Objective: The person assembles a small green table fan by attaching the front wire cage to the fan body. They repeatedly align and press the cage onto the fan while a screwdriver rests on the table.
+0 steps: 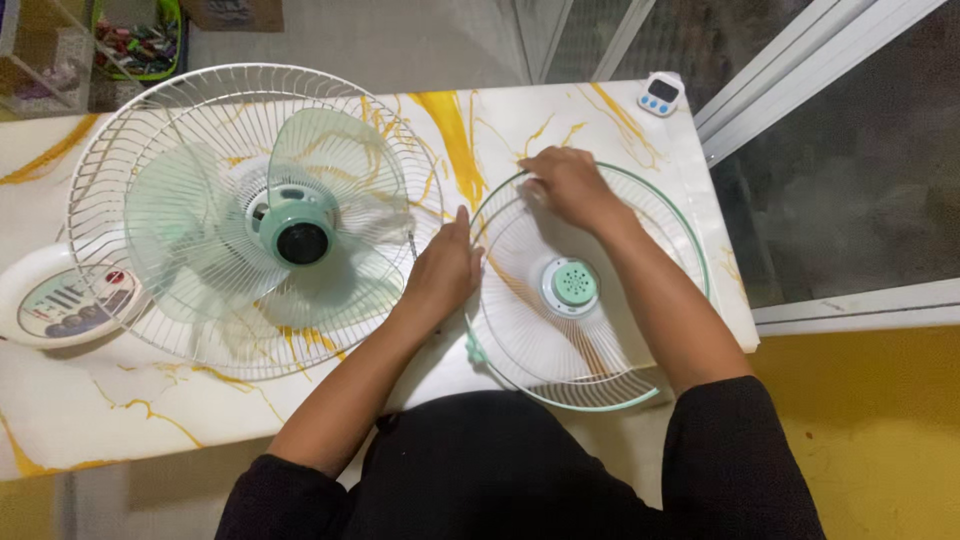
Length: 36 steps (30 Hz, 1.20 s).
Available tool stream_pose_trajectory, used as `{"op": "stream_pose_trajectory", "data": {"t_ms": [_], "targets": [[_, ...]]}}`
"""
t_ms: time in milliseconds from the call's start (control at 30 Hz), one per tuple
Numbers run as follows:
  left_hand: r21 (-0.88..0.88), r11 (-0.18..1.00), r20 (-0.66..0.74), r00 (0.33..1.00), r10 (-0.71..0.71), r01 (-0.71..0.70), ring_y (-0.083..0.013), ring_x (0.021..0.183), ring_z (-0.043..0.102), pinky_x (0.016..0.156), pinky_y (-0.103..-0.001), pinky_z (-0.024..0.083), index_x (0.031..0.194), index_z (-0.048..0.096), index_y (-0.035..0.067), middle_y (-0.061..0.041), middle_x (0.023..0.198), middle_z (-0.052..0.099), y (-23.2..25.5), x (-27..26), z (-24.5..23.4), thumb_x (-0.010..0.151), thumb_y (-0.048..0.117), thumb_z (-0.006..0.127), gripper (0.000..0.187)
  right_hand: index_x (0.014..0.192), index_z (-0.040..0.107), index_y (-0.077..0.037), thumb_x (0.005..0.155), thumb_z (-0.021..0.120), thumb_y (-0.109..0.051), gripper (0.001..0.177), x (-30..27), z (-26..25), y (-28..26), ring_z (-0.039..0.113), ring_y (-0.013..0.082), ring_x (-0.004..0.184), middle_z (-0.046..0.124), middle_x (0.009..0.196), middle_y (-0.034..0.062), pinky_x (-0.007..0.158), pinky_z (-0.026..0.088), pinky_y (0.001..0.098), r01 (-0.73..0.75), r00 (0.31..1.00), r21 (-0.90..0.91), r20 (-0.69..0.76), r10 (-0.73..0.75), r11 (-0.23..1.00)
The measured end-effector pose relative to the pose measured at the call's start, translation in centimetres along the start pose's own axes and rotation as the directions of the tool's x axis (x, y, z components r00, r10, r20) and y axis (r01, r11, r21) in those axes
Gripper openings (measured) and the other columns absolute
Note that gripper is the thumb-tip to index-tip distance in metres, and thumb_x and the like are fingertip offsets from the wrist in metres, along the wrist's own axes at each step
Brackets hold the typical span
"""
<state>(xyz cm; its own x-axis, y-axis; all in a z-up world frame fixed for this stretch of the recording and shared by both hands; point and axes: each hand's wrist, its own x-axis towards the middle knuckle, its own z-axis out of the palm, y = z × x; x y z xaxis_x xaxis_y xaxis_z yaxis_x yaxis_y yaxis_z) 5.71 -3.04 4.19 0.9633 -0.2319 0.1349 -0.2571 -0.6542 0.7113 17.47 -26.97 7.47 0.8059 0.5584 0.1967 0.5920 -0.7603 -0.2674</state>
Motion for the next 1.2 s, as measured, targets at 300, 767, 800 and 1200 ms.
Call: {"op": "stream_pose_trajectory", "data": {"t_ms": [300,767,800,1200], "targets": [[0.19,0.981,0.027,0.998,-0.055,0.048,-0.0433,0.081,0.07,0.071,-0.054,0.055,0.123,0.059,-0.004,-0.024,0.087,0.071,-1.3,0.7,1.6,0.103,0.017,0.049,0.031,0.122,0.072,-0.015,0.088,0.069,-0.012,0.033,0.3,1.4,-3.8,0.059,0.0258,0.121,0.069,0.12,0.0049,0.114,0.028,0.0614,0.136,0.985,-0.067,0.113,-0.128,0.988],[0.036,0.987,0.135,0.978,-0.158,0.155,-0.0482,0.081,0.069,0.076,-0.056,0.055,0.148,0.042,0.003,-0.029,0.087,0.071,0.1,-2.5,-2.0,0.091,0.033,0.065,0.068,0.121,0.072,-0.012,0.096,0.07,-0.028,0.03,-4.2,-3.5,3.9,0.065,0.0361,0.101,0.07,0.106,0.0142,0.09,0.045,0.0526,-0.213,0.976,-0.141,0.016,0.218,0.967],[0.007,0.989,0.124,0.982,-0.145,0.145,-0.0484,0.08,0.069,0.076,-0.056,0.055,0.148,0.041,0.004,-0.029,0.086,0.072,0.0,-2.9,-1.9,0.09,0.032,0.066,0.069,0.119,0.072,-0.012,0.097,0.069,-0.027,0.027,-5.6,-4.3,4.8,0.067,0.0374,0.1,0.071,0.104,0.0151,0.088,0.047,0.0518,-0.244,0.969,-0.164,0.001,0.247,0.956],[-0.029,0.98,0.259,0.948,-0.185,0.199,-0.0452,0.075,0.07,0.075,-0.052,0.055,0.153,0.033,0.002,-0.026,0.078,0.072,0.6,-3.0,-2.3,0.09,0.027,0.064,0.075,0.127,0.066,-0.001,0.095,0.07,-0.026,0.04,-16.4,-7.0,5.7,0.071,0.0384,0.098,0.072,0.107,0.0257,0.086,0.053,0.0441,-0.751,0.649,0.142,-0.017,0.76,0.645]]}}
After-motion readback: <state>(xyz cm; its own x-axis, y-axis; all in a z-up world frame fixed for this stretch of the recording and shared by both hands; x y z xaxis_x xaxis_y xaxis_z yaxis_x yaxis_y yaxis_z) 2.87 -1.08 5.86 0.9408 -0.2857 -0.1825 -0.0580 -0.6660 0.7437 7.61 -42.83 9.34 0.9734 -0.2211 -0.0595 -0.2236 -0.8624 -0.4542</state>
